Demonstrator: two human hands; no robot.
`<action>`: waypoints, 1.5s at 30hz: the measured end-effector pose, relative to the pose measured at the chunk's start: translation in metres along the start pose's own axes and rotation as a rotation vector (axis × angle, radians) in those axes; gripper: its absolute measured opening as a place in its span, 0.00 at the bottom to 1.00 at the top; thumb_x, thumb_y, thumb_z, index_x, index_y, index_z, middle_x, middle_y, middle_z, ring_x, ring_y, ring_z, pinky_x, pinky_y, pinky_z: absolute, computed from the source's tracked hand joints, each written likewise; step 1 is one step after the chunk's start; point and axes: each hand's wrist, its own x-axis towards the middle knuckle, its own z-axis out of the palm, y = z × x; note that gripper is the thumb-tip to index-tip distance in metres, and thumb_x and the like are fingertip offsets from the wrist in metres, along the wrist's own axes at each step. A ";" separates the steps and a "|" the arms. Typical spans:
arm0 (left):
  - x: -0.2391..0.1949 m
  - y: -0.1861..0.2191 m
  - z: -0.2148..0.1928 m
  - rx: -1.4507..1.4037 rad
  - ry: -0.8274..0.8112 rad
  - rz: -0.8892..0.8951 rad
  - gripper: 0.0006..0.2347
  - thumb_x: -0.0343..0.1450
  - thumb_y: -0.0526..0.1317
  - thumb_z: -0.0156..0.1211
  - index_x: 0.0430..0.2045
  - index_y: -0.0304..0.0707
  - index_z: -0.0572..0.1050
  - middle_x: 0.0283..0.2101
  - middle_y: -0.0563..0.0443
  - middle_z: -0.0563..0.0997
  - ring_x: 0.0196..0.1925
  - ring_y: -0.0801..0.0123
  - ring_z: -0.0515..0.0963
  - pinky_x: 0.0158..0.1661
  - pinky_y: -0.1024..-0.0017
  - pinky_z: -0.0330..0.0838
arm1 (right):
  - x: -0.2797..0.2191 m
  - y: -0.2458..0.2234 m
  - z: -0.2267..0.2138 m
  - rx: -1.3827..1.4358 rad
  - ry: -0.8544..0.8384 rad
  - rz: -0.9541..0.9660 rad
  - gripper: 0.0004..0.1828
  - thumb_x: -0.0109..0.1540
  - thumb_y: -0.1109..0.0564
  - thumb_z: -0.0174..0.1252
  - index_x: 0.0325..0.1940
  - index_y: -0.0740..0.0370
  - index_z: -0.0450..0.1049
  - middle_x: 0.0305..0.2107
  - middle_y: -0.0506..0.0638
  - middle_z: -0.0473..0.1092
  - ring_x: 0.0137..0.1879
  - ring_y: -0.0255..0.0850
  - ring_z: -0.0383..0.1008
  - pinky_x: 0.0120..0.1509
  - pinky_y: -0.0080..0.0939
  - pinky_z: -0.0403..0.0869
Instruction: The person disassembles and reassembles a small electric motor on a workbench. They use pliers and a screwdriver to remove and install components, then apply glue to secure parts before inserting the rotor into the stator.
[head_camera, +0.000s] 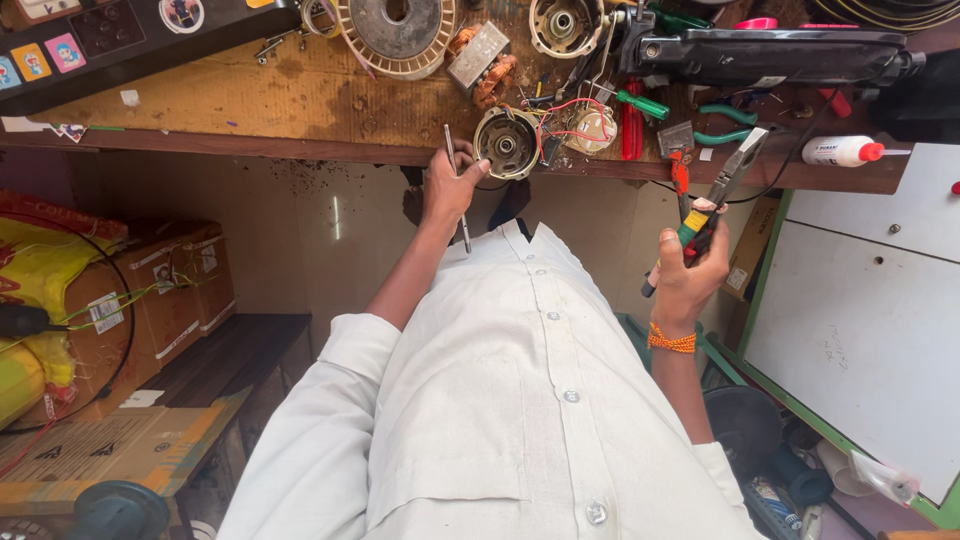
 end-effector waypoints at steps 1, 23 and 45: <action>0.000 0.003 0.000 -0.054 -0.014 -0.003 0.12 0.68 0.37 0.68 0.41 0.34 0.74 0.30 0.53 0.84 0.34 0.75 0.82 0.41 0.75 0.73 | -0.001 0.002 0.001 0.013 -0.009 0.001 0.26 0.65 0.59 0.59 0.68 0.63 0.66 0.29 0.42 0.64 0.24 0.27 0.60 0.26 0.30 0.63; -0.058 0.139 -0.045 0.055 -0.327 0.375 0.04 0.84 0.39 0.41 0.45 0.38 0.59 0.56 0.47 0.83 0.54 0.63 0.87 0.40 0.72 0.84 | -0.005 0.007 -0.007 0.082 -0.009 0.032 0.26 0.66 0.57 0.59 0.69 0.62 0.67 0.29 0.42 0.62 0.24 0.27 0.59 0.26 0.30 0.61; -0.042 0.096 -0.016 0.022 -0.234 0.622 0.03 0.83 0.32 0.43 0.41 0.36 0.59 0.46 0.45 0.82 0.51 0.64 0.86 0.27 0.77 0.79 | -0.013 0.026 -0.018 0.191 0.201 0.030 0.28 0.67 0.58 0.58 0.70 0.68 0.63 0.31 0.45 0.62 0.24 0.30 0.60 0.26 0.32 0.63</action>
